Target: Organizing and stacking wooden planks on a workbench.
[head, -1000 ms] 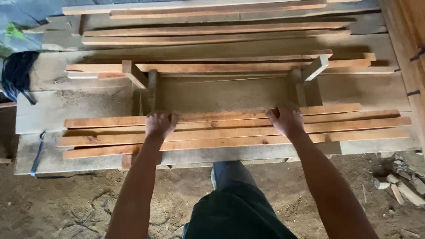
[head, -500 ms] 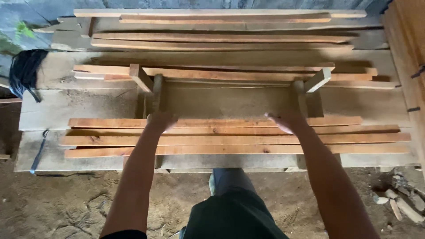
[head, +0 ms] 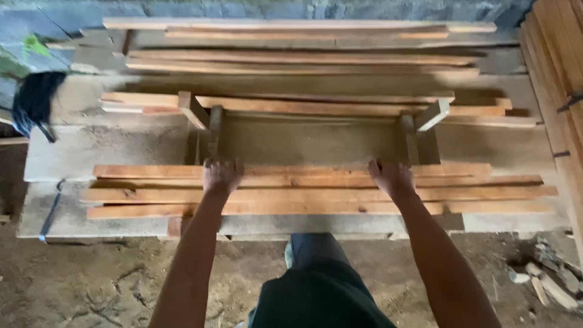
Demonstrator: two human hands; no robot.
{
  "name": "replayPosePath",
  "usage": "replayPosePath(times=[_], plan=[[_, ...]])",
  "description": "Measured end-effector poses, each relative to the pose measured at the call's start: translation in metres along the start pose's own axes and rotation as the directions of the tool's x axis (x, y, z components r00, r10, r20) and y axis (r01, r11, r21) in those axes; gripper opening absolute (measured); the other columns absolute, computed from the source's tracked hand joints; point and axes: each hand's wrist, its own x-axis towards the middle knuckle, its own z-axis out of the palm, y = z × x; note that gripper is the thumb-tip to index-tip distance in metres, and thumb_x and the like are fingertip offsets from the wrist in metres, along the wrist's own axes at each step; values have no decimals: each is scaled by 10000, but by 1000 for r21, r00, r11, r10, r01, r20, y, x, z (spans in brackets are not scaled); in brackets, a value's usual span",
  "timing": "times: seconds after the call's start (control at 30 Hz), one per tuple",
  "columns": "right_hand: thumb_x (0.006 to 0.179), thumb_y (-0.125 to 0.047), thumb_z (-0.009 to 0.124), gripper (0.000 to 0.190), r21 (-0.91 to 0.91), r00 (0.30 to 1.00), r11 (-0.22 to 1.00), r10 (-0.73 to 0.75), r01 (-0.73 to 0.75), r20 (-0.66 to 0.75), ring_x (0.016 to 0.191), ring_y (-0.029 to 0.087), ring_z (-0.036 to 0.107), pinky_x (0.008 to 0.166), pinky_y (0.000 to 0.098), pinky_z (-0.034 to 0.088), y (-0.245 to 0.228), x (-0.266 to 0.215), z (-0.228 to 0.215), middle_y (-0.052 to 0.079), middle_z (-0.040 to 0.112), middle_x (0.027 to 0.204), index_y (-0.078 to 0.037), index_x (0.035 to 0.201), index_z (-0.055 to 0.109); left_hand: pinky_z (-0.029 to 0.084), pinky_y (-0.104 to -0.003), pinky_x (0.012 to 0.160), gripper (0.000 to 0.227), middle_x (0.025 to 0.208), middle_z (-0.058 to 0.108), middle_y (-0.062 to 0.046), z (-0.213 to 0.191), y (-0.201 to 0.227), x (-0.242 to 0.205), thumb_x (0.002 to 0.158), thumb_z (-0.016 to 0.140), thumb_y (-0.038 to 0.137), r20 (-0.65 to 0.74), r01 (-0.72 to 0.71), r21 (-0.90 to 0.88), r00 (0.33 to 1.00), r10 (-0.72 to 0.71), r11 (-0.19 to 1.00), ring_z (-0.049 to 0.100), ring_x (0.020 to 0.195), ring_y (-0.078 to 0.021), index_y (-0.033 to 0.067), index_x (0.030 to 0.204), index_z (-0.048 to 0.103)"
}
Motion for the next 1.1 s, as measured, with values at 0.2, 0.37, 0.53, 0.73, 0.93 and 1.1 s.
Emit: replayPosePath(times=[0.2,0.37,0.53,0.73,0.93,1.1], plan=[[969,-564,414,542,-213,966,965,-190,151,-174,1330,192,595,1252,398,326,3,-12,21,12,715,1278,-250,1296,711,521,-454,972,239,1052,746,-65,14,12,-30,933,568,323,-823,-377,106,486,294,920,667,1185,-253,140,911,721],[933,-600,559,719,-340,865,881,-425,328,-267,1497,274,438,1278,500,250,-13,-42,0,121,579,1507,-144,1489,549,312,-573,1175,518,1377,588,-162,19,33,-68,918,575,484,-706,-397,65,630,324,915,488,1418,-321,104,1270,571],[834,-586,705,627,-426,620,815,-577,393,-531,1334,240,623,1160,482,445,3,-26,27,66,714,1326,-162,1296,712,189,-591,1250,770,1614,432,-169,35,32,-71,946,512,550,-590,-376,-20,752,293,926,371,1515,-313,112,1573,422],[898,-589,679,605,-281,657,834,-548,474,-518,1231,264,670,1153,485,446,14,-20,33,84,733,1219,-152,1317,702,242,-588,1226,731,1577,485,-140,29,37,-75,948,524,559,-634,-353,21,719,286,935,434,1477,-294,139,1544,472],[892,-561,698,569,-270,604,819,-561,507,-566,993,333,742,1093,485,498,6,-22,21,189,741,936,-39,1117,723,209,-614,1237,757,1660,351,-149,23,38,-74,955,493,581,-534,-338,18,792,295,941,312,1543,-309,174,1587,400],[912,-548,685,467,-196,664,850,-509,489,-548,981,277,731,1105,461,484,5,-28,21,114,721,892,-105,1051,735,216,-635,1214,823,1650,370,-116,33,42,-71,890,527,610,-549,-501,186,661,512,845,349,1523,-274,243,1608,364]])
